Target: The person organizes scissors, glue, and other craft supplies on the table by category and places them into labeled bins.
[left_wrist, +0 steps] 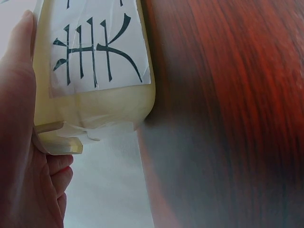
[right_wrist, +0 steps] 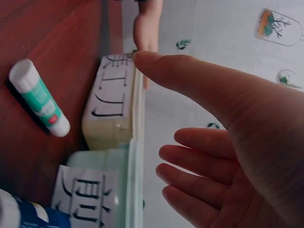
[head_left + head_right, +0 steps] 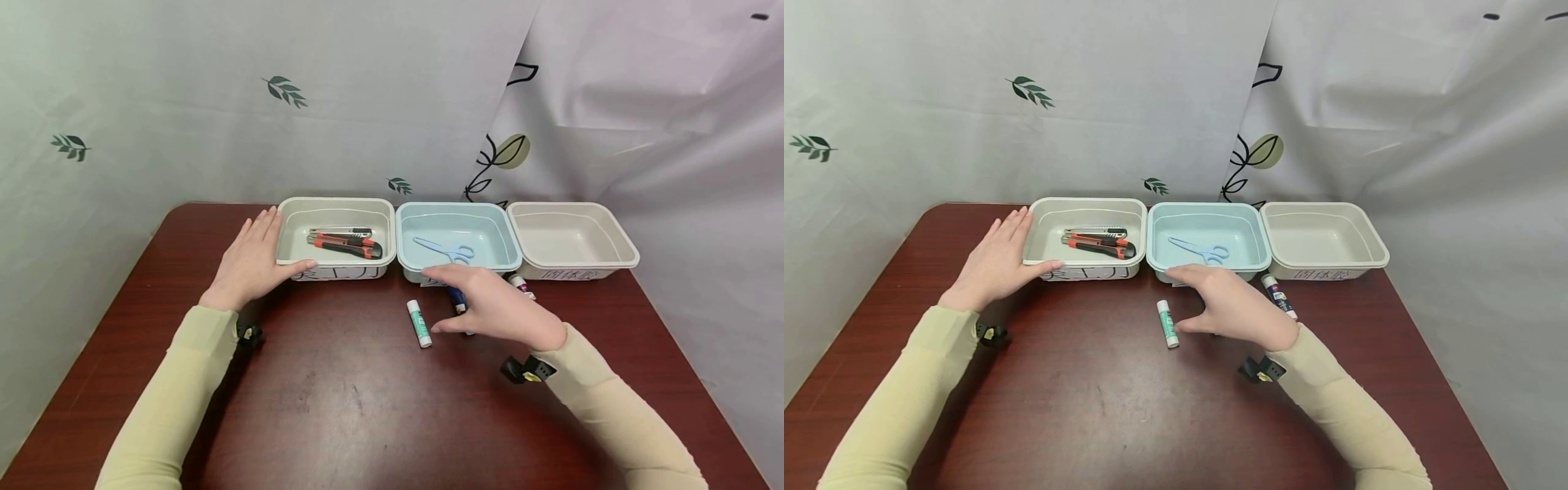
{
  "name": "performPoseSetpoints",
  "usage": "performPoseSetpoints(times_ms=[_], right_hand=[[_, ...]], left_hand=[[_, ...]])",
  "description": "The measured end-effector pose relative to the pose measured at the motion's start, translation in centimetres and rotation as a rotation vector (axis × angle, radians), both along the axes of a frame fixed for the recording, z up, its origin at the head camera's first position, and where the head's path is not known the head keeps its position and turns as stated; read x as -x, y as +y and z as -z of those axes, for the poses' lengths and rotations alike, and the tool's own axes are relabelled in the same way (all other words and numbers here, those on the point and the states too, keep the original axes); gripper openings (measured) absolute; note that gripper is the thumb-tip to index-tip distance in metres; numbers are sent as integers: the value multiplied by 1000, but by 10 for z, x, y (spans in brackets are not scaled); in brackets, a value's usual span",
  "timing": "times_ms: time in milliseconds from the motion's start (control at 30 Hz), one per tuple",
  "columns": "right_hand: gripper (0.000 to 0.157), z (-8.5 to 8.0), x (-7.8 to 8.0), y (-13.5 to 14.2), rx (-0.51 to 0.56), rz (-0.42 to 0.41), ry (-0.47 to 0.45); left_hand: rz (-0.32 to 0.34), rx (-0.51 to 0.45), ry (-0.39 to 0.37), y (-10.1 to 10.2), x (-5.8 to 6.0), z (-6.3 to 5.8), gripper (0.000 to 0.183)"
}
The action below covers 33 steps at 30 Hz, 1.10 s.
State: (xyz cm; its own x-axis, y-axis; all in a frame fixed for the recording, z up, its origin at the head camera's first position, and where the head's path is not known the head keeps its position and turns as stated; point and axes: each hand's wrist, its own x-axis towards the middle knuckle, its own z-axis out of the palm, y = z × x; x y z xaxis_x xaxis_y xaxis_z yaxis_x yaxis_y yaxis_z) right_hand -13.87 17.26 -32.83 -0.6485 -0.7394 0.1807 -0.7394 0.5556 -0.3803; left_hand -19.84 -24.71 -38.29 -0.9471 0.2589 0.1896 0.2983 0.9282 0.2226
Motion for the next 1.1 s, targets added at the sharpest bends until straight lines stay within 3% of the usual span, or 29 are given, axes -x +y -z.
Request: performPoseSetpoints(times_ms=[367, 667, 1100], right_hand=[[82, 27, -8, -10, -67, 12, -95], [88, 52, -5, -14, -86, -28, -134], [85, 67, 3, -18, -113, 7, -168]], left_hand=[[1, -2, 12, 0, 0, 1, 120], [-1, -6, 5, 0, 0, 0, 120], [-2, -9, 2, 1, 1, 1, 120]])
